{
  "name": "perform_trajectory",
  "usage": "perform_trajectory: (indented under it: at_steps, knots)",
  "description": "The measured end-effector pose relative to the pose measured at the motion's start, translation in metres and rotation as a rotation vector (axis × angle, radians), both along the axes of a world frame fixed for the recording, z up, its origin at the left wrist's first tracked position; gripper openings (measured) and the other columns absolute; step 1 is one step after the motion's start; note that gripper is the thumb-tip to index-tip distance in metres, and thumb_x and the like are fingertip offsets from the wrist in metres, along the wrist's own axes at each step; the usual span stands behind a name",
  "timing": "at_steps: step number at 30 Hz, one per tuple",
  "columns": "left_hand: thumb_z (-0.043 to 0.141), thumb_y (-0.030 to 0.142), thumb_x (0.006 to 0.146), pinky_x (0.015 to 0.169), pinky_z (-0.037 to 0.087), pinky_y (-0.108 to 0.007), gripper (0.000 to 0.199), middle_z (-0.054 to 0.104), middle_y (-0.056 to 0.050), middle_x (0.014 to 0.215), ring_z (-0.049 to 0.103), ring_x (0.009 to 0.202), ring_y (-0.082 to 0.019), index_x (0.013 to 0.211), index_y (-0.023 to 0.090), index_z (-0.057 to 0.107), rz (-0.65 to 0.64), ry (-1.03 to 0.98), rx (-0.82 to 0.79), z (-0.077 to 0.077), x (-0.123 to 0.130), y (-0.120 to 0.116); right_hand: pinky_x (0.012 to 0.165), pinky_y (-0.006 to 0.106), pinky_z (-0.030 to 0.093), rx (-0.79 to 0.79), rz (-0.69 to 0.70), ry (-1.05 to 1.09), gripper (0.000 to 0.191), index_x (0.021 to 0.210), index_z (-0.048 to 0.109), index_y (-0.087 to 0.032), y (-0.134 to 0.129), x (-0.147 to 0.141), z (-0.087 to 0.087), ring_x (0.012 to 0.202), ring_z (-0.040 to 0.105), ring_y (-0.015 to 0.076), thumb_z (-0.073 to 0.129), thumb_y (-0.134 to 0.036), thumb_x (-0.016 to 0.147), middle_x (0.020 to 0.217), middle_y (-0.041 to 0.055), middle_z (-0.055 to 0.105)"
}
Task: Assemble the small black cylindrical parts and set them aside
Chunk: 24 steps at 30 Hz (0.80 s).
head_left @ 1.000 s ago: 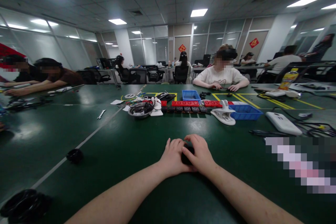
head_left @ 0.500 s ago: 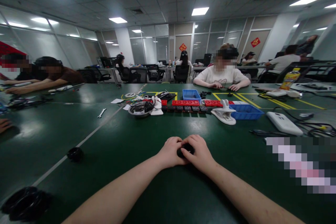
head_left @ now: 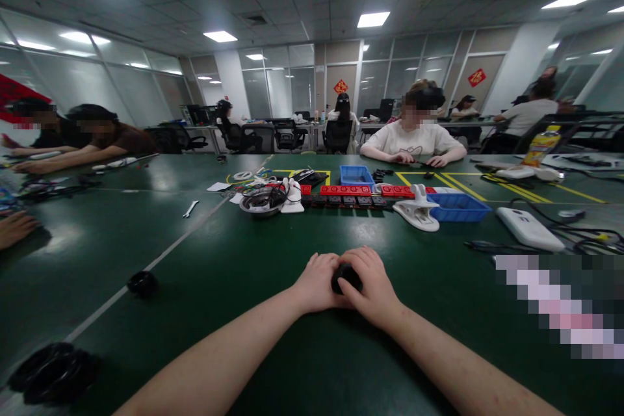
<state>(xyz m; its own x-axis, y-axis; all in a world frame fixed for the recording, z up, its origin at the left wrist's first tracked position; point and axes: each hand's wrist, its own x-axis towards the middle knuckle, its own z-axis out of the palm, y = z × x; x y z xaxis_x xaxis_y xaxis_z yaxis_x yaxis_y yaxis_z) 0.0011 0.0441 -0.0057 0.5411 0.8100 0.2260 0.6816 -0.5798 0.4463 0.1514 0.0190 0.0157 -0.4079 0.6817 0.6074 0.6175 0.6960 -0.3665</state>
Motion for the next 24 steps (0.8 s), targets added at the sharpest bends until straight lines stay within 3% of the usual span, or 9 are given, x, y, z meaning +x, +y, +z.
perform_trajectory:
  at_steps: [4, 9, 13, 17, 24]
  knots:
    - [0.069, 0.053, 0.053, 0.101, 0.017, -0.054, 0.070, 0.052, -0.007, 0.109, 0.044, 0.107, -0.028, 0.111, 0.021, 0.045, 0.133, -0.007, 0.014, 0.000, 0.008, -0.010, 0.080, 0.040, 0.037, -0.067, -0.179, -0.068, 0.027, 0.087, 0.051, -0.017, 0.004, -0.001, -0.004, 0.085, 0.048, 0.0233, 0.055, -0.039, 0.073, 0.087, 0.0071, 0.055]
    - [0.071, 0.048, 0.054, 0.101, 0.020, -0.051, 0.045, 0.054, -0.004, 0.093, 0.049, 0.096, -0.025, 0.085, 0.020, 0.055, 0.220, 0.045, 0.038, -0.001, 0.011, -0.013, 0.071, 0.035, 0.037, -0.137, -0.301, -0.161, 0.024, 0.078, 0.050, -0.018, 0.007, -0.004, -0.008, 0.077, 0.048, 0.0216, 0.055, -0.040, 0.074, 0.078, 0.0046, 0.053]
    - [0.072, 0.046, 0.054, 0.100, 0.022, -0.049, 0.039, 0.053, -0.002, 0.089, 0.050, 0.092, -0.024, 0.078, 0.020, 0.055, 0.214, 0.052, 0.020, 0.000, 0.009, -0.009, 0.068, 0.033, 0.037, -0.146, -0.309, -0.160, 0.022, 0.076, 0.050, -0.019, 0.008, -0.004, -0.009, 0.075, 0.048, 0.0203, 0.056, -0.040, 0.073, 0.075, 0.0030, 0.053]
    - [0.071, 0.044, 0.056, 0.099, 0.024, -0.048, 0.041, 0.054, -0.002, 0.092, 0.049, 0.094, -0.024, 0.086, 0.021, 0.056, 0.168, 0.044, 0.010, 0.000, 0.007, -0.005, 0.072, 0.033, 0.037, -0.147, -0.263, -0.141, 0.018, 0.078, 0.055, -0.019, 0.008, -0.004, -0.008, 0.077, 0.048, 0.0198, 0.057, -0.036, 0.074, 0.077, 0.0029, 0.054]
    - [0.071, 0.042, 0.056, 0.088, 0.037, -0.038, 0.047, 0.054, -0.004, 0.094, 0.050, 0.091, -0.025, 0.094, 0.019, 0.055, 0.102, 0.033, 0.007, 0.000, 0.004, 0.000, 0.073, 0.034, 0.038, -0.095, -0.214, -0.103, 0.015, 0.083, 0.063, -0.020, 0.006, -0.003, -0.008, 0.080, 0.048, 0.0199, 0.055, -0.030, 0.077, 0.080, 0.0042, 0.051]
